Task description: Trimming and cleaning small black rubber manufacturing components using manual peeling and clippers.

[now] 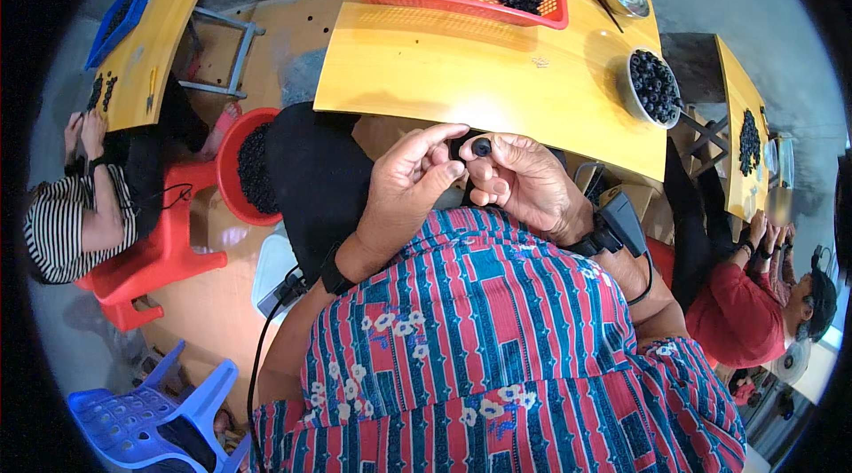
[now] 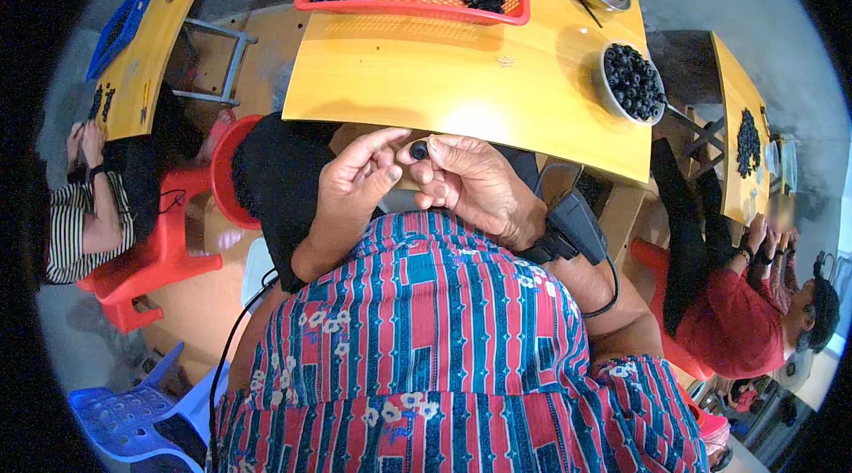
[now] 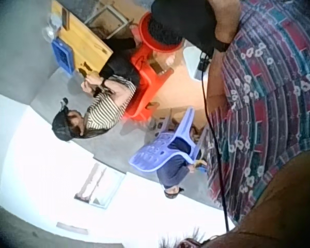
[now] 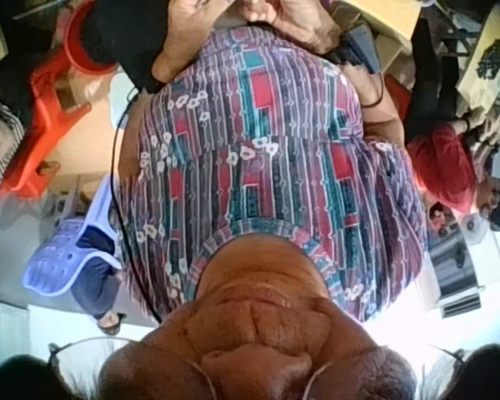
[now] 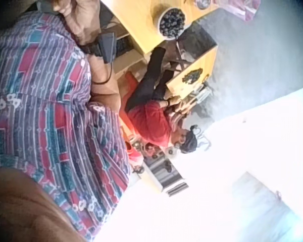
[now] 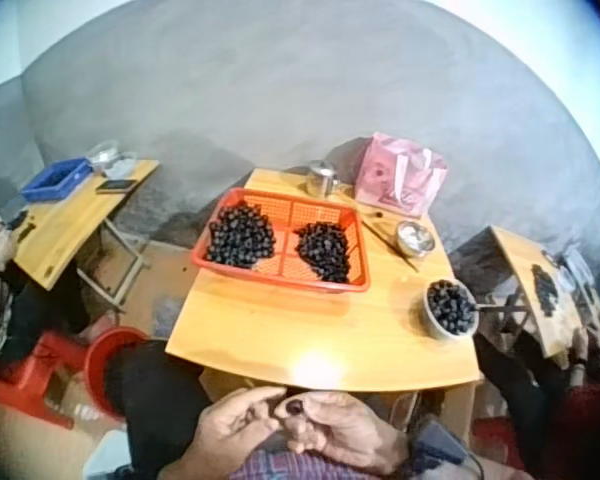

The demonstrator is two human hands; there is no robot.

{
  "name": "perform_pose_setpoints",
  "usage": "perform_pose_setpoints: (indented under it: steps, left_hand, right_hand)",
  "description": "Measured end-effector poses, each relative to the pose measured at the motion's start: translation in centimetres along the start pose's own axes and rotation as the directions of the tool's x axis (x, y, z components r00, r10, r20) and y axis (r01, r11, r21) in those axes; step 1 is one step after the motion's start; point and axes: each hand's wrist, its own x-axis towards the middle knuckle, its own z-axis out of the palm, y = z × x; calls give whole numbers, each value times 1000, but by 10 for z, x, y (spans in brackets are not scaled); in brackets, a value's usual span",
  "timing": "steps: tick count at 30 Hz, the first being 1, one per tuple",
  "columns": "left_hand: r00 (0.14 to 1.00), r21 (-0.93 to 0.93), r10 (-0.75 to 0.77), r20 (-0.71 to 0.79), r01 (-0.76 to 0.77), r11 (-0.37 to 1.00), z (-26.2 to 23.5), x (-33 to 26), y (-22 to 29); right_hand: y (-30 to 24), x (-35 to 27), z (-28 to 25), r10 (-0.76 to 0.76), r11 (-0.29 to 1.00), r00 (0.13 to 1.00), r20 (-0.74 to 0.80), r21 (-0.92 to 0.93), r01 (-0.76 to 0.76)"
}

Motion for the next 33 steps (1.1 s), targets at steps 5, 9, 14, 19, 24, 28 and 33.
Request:
perform_pose_setpoints:
  steps: [5, 9, 14, 19, 24, 28, 33]
  left_hand:
    - [999, 29, 38, -14, -38, 999, 0, -1, 2]
    - [999, 43, 30, -43, -28, 999, 0, 1, 1]
    - [1000, 74, -1, -27, 3, 997, 0, 2, -6]
    - [998, 74, -50, -41, 53, 996, -1, 2, -10]
    - [997, 70, -58, -47, 62, 996, -1, 1, -9]
    - [995, 33, -86, -49, 88, 996, -2, 0, -8]
    - [993, -51, -59, -102, 54, 997, -2, 2, -12]
  right_hand:
    - [4, 5, 5, 8, 996, 1000, -14, -84, -9]
    - [4, 7, 9, 1, 992, 993, -122, -122, -16]
    - [5, 8, 5, 33, 989, 987, -156, -134, -55]
    - [5, 9, 4, 61, 988, 982, -179, -126, -84]
    - [8, 10, 5, 55, 986, 978, -203, -141, -85]
    - [9, 11, 7, 57, 977, 971, -232, -189, -102]
    - [8, 20, 8, 35, 922, 964, -262, -363, -132]
